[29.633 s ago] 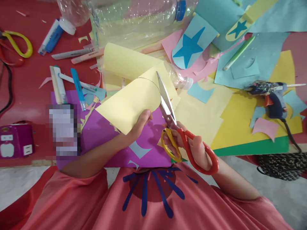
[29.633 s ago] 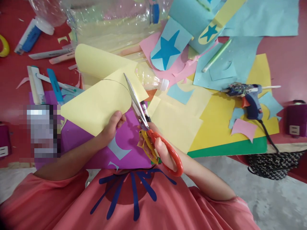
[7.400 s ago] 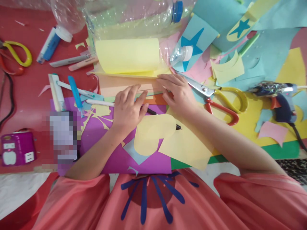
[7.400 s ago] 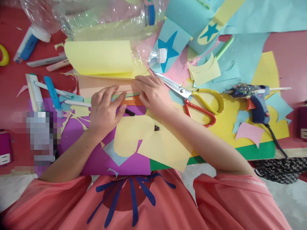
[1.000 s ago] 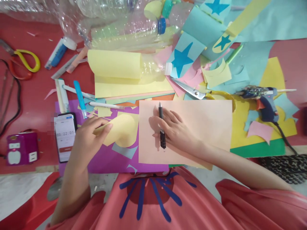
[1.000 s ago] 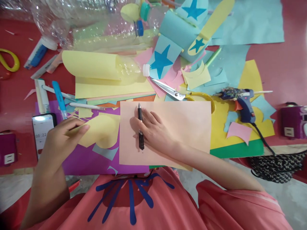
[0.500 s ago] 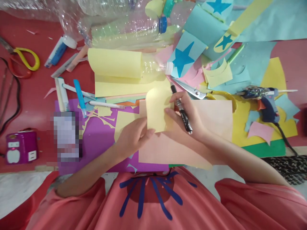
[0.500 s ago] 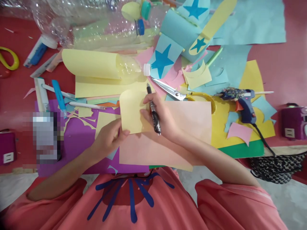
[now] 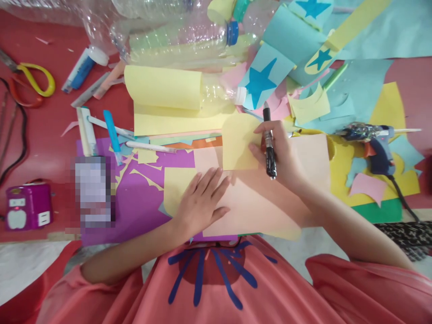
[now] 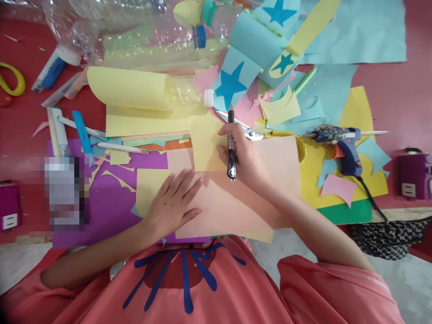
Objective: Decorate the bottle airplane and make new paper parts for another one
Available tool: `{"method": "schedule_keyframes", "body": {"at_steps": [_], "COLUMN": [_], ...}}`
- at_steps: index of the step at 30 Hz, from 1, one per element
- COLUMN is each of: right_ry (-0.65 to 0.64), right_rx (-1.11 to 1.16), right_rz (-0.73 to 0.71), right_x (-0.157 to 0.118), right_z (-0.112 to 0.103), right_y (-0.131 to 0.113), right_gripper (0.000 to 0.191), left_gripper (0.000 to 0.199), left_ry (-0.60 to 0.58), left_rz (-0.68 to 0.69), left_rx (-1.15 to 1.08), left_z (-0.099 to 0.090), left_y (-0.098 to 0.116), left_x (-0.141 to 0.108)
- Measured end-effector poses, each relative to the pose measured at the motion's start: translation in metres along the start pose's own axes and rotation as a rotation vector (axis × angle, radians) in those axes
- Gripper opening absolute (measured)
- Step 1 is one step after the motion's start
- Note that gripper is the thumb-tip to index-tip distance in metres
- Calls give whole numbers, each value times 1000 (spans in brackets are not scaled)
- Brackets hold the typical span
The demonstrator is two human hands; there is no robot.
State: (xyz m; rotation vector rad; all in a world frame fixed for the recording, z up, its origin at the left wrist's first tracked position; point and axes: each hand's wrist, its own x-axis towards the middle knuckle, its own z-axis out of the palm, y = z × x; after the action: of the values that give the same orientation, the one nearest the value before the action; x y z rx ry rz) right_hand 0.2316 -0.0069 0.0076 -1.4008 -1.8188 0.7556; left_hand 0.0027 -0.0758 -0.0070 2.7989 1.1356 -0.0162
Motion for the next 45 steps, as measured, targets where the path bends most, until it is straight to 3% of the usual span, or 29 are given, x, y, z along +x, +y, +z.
{"method": "schedule_keyframes", "body": {"at_steps": [5, 9, 13, 17, 24, 28, 32, 35, 41, 45], "right_ry": [18, 44, -10, -32, 106, -1, -230, -325, -351, -295], "right_rx": [-1, -43, -32, -16, -271, -239, -321, -398, -470, -381], "right_rz": [15, -50, -78, -70, -316, -466, -480, -432, -402, -414], "right_x": [4, 11, 19, 22, 19, 10, -12, -27, -35, -31], "right_z": [9, 19, 31, 43, 42, 34, 23, 15, 10, 10], "right_y": [0, -4, -13, -16, -4, 4, 12, 14, 11, 9], "right_gripper": [15, 13, 8, 8, 21, 19, 28, 39, 41, 36], "left_gripper": [61, 51, 34, 38, 56, 59, 56, 58, 57, 58], "left_ry": [22, 136, 248, 304, 111, 108, 130, 138, 147, 143], "left_rz": [-19, 60, 115, 91, 52, 26, 19, 15, 25, 21], "left_rx": [14, -22, -51, -14, -12, 42, 47, 45, 59, 52], "left_z": [-1, -8, -15, -7, 5, 1, 0, -1, -3, -1], "left_y": [4, -3, -14, -22, -24, -24, -25, -25, -24, -24], "left_x": [-3, 3, 18, 29, 31, 30, 29, 28, 28, 28]}}
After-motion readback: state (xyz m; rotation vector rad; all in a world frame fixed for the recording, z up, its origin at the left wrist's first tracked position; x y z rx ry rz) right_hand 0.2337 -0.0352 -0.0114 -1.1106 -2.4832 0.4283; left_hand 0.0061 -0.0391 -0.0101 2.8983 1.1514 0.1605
